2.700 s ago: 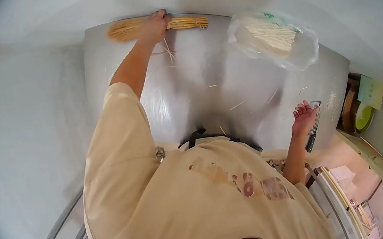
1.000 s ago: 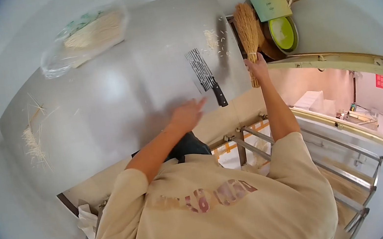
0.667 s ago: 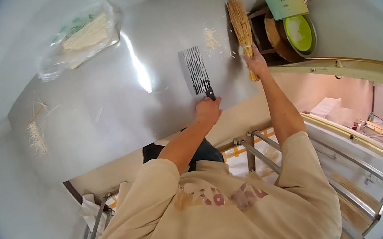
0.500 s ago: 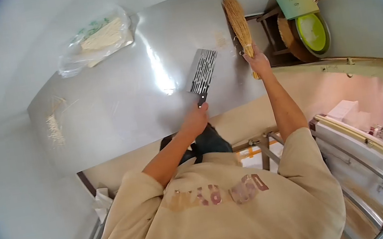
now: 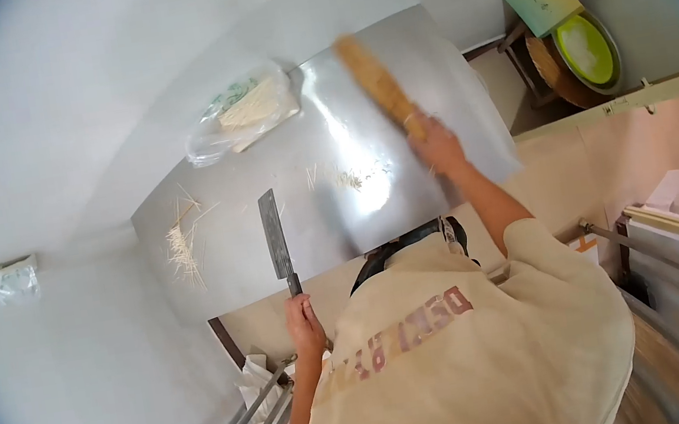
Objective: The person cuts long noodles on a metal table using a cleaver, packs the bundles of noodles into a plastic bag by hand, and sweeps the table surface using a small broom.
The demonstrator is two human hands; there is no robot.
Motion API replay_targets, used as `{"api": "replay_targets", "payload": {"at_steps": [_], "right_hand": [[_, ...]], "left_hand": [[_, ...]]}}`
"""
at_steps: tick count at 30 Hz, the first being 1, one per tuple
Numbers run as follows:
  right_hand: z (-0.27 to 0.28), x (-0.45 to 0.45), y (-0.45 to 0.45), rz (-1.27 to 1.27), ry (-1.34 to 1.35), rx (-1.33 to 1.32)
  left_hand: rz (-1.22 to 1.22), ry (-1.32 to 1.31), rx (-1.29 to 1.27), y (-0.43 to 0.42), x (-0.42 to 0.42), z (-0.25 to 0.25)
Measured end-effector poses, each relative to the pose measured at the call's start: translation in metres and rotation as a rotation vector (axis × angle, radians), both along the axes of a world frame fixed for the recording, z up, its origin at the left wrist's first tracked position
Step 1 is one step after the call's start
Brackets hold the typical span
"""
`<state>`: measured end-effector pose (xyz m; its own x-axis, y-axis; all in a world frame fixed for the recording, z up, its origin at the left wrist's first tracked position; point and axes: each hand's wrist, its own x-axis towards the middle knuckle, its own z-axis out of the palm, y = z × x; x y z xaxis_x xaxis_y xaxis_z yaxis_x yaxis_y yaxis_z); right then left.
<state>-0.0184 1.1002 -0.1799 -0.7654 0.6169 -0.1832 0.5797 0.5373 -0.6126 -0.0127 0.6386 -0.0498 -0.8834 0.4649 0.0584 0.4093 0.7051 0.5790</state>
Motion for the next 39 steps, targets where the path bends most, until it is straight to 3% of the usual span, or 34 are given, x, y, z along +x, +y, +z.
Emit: {"api": "replay_targets", "payload": {"at_steps": [4,6,8,10,12,15,18,19,22,23,26,30,32,33,34,36,39], "right_hand": [[-0.025,-0.048,0.050,-0.062,0.023,-0.011],[-0.076,-0.064,0.037,0.143,-0.182,0.105],[-0.104,-0.059,-0.003,0.308,-0.258,-0.006],[-0.044,-0.025,-0.041,0.455,-0.196,-0.004],[0.000,0.008,-0.047,0.383,-0.149,-0.091],[-0.010,0.067,-0.010,0.052,0.112,-0.023],[-0.010,0.115,0.057,-0.204,0.184,0.103],[0.010,0.123,0.073,-0.336,0.041,-0.045],[0.001,0.147,0.095,-0.333,-0.149,-0.071],[-0.031,0.164,0.094,-0.215,-0.167,0.064],[-0.035,0.174,0.043,-0.117,-0.200,0.054],[-0.045,0.168,-0.051,-0.066,-0.161,-0.045],[-0.048,0.143,-0.096,-0.030,-0.162,-0.112],[-0.051,0.130,-0.117,0.009,-0.119,-0.138],[-0.053,0.117,-0.137,0.051,-0.074,-0.164],[-0.058,0.082,-0.169,0.172,-0.092,-0.196],[-0.036,0.001,-0.218,0.375,-0.137,-0.293]], "left_hand": [[0.027,0.088,-0.055,-0.008,-0.004,-0.002],[-0.019,0.113,-0.070,0.005,-0.018,0.007],[-0.076,0.131,-0.085,0.023,-0.038,0.011],[-0.194,0.149,-0.055,0.048,-0.061,0.008],[-0.305,0.199,-0.066,0.084,-0.088,0.003],[-0.458,0.230,-0.214,0.143,-0.133,-0.023],[-0.639,0.250,-0.241,0.219,-0.179,-0.050],[-0.692,0.283,-0.280,0.242,-0.193,-0.064],[-0.731,0.227,-0.257,0.302,-0.246,-0.154],[-0.760,0.192,-0.299,0.320,-0.259,-0.170],[-0.915,0.336,-0.388,0.344,-0.270,-0.161],[-0.834,0.336,-0.479,0.335,-0.269,-0.171],[-0.596,0.592,-0.264,0.311,-0.263,-0.188],[-0.532,0.332,-0.267,0.295,-0.248,-0.176],[-0.497,0.250,-0.125,0.271,-0.230,-0.166],[-0.495,0.226,-0.079,0.209,-0.181,-0.128],[-0.269,0.134,-0.046,0.096,-0.108,-0.096]]}}
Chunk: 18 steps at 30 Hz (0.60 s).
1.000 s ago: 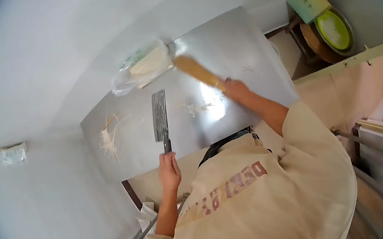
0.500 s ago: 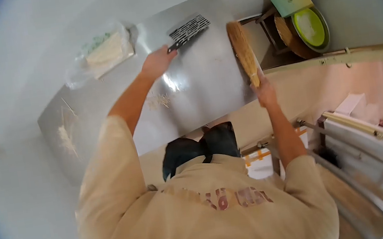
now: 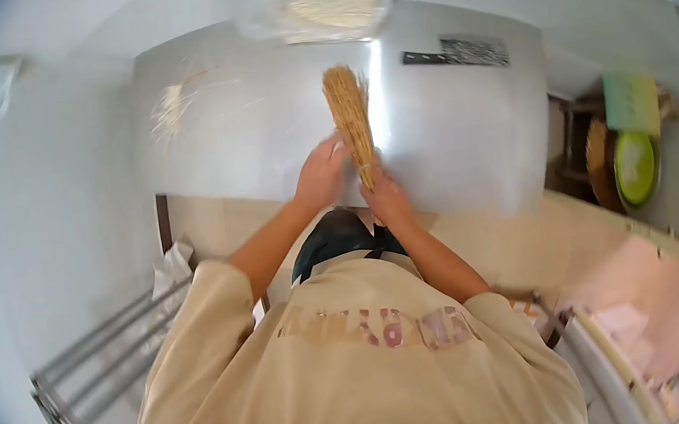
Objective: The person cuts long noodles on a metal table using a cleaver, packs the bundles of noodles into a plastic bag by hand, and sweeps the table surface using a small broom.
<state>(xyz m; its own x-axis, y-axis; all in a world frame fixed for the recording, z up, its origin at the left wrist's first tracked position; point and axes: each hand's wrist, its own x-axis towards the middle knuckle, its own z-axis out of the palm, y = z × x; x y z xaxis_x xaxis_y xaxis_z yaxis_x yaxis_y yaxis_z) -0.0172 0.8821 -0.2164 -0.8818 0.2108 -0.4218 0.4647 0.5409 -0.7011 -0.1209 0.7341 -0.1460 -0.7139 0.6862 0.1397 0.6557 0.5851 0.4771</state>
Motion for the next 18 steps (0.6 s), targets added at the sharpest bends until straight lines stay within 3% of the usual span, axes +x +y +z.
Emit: {"api": "replay_targets", "payload": {"at_steps": [1,2,4,7,10,12,17,18], "right_hand": [[0.007,-0.021,-0.014,0.059,-0.060,-0.058],[-0.017,-0.033,-0.029,0.090,0.126,-0.054],[0.003,-0.054,-0.042,0.115,0.171,0.020],[0.032,-0.043,-0.009,0.104,0.242,-0.075],[0.040,0.016,0.029,0.083,0.158,0.071],[0.003,0.075,0.048,0.057,0.250,0.159],[0.005,0.103,-0.035,-0.060,-0.210,0.193],[-0.009,0.096,-0.059,-0.038,-0.166,0.255]], "left_hand": [[0.102,-0.031,-0.061,-0.044,0.025,0.003],[0.201,-0.071,-0.119,-0.088,0.054,0.006],[0.470,-0.202,-0.289,-0.174,0.107,0.002],[0.807,-0.222,-0.274,-0.269,0.183,0.003],[1.062,-0.254,-0.236,-0.316,0.247,-0.005],[1.124,-0.298,-0.235,-0.342,0.285,-0.035],[1.125,-0.454,-0.133,-0.382,0.283,-0.082],[1.113,-0.464,-0.111,-0.396,0.278,-0.090]]}}
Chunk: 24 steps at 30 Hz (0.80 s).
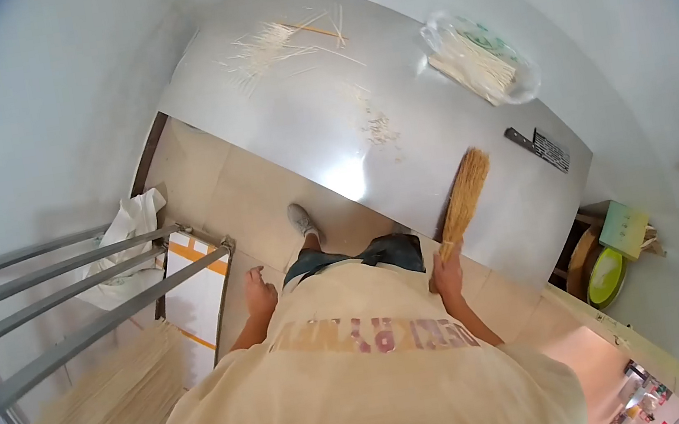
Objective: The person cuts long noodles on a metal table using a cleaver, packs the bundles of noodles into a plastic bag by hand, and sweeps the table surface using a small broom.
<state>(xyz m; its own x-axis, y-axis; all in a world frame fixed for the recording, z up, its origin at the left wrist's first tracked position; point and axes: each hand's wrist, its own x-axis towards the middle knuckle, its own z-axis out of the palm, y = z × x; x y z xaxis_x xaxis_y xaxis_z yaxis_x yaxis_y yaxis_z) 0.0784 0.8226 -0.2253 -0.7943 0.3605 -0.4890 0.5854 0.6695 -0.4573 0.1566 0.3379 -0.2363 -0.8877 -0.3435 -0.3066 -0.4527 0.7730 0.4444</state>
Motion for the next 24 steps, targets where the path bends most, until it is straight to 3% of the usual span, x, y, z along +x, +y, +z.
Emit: {"api": "replay_targets", "payload": {"at_steps": [1,3,5,7,11,12,13,15,19,24], "right_hand": [[-0.020,-0.011,-0.025,0.010,0.135,0.057],[0.005,-0.066,-0.092,-0.058,-0.049,0.040],[-0.017,-0.101,-0.145,-0.059,0.157,-0.068],[-0.008,-0.149,-0.202,-0.105,0.070,-0.114],[-0.046,-0.222,-0.283,-0.059,0.366,-0.192],[-0.031,-0.243,-0.293,-0.055,0.201,-0.290],[-0.016,-0.256,-0.301,-0.068,0.200,-0.292],[0.007,-0.276,-0.311,-0.002,0.188,-0.322],[0.026,-0.283,-0.276,-0.032,0.446,-0.270],[0.024,-0.309,-0.179,-0.154,0.273,0.099]], "left_hand": [[0.001,0.002,0.015,-0.017,-0.010,-0.002],[-0.032,0.165,0.070,-0.051,-0.049,-0.013],[-0.052,0.206,0.105,-0.078,-0.096,0.009],[-0.098,0.293,0.159,-0.103,-0.150,0.017],[-0.250,0.322,0.095,-0.129,-0.256,0.023],[-0.293,0.345,0.087,-0.129,-0.287,0.030],[-0.315,0.385,0.138,-0.124,-0.322,0.046],[-0.348,0.420,0.194,-0.119,-0.379,0.062],[-0.459,0.457,0.112,-0.109,-0.493,0.066],[-0.542,0.494,0.034,-0.087,-0.612,0.048]]}}
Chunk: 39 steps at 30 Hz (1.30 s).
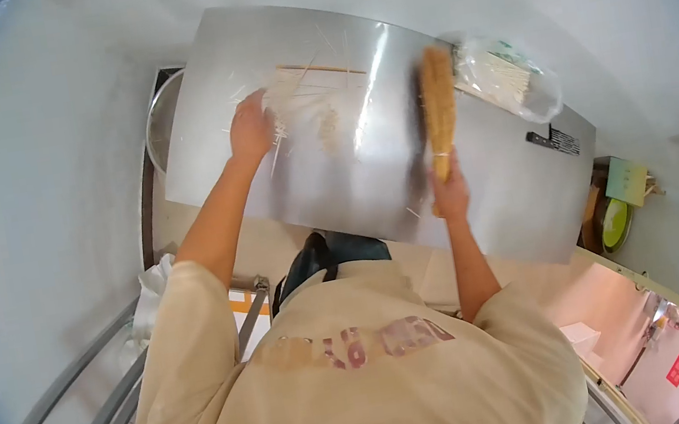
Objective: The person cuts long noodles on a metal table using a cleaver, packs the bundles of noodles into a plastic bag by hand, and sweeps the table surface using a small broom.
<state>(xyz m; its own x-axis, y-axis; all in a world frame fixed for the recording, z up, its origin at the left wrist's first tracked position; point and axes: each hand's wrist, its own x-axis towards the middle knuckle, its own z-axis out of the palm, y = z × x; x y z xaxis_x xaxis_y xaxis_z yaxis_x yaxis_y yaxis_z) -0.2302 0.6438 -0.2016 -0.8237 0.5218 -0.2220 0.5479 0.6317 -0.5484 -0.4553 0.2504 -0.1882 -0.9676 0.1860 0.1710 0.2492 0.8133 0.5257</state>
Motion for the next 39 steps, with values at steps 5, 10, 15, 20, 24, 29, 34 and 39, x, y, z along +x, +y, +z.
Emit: {"api": "replay_targets", "payload": {"at_steps": [5,10,15,20,24,29,34,39], "right_hand": [[-0.008,-0.028,0.014,0.062,-0.092,0.035],[0.043,-0.058,-0.027,0.021,-0.266,-0.274],[0.020,-0.067,-0.027,-0.115,-0.148,-0.264],[-0.002,-0.094,-0.054,-0.012,-0.080,-0.114],[-0.003,-0.123,-0.104,0.067,-0.167,-0.072],[-0.007,-0.145,-0.173,0.202,-0.155,0.027],[0.000,-0.168,-0.284,0.302,-0.146,-0.032],[-0.039,-0.207,-0.421,0.272,-0.022,-0.102]], "left_hand": [[-0.218,-0.041,-0.232,0.039,-0.085,-0.031],[-0.318,-0.040,-0.440,0.067,-0.125,-0.059],[-0.352,0.038,-0.610,0.063,-0.137,-0.072],[-0.411,0.112,-0.577,0.026,-0.136,-0.025],[-0.424,0.033,-0.472,-0.066,-0.113,0.036],[-0.141,0.091,-0.314,-0.238,-0.024,0.026],[0.459,-0.125,-0.120,-0.363,0.151,0.032],[0.853,-0.290,-0.060,-0.410,0.332,-0.009]]}}
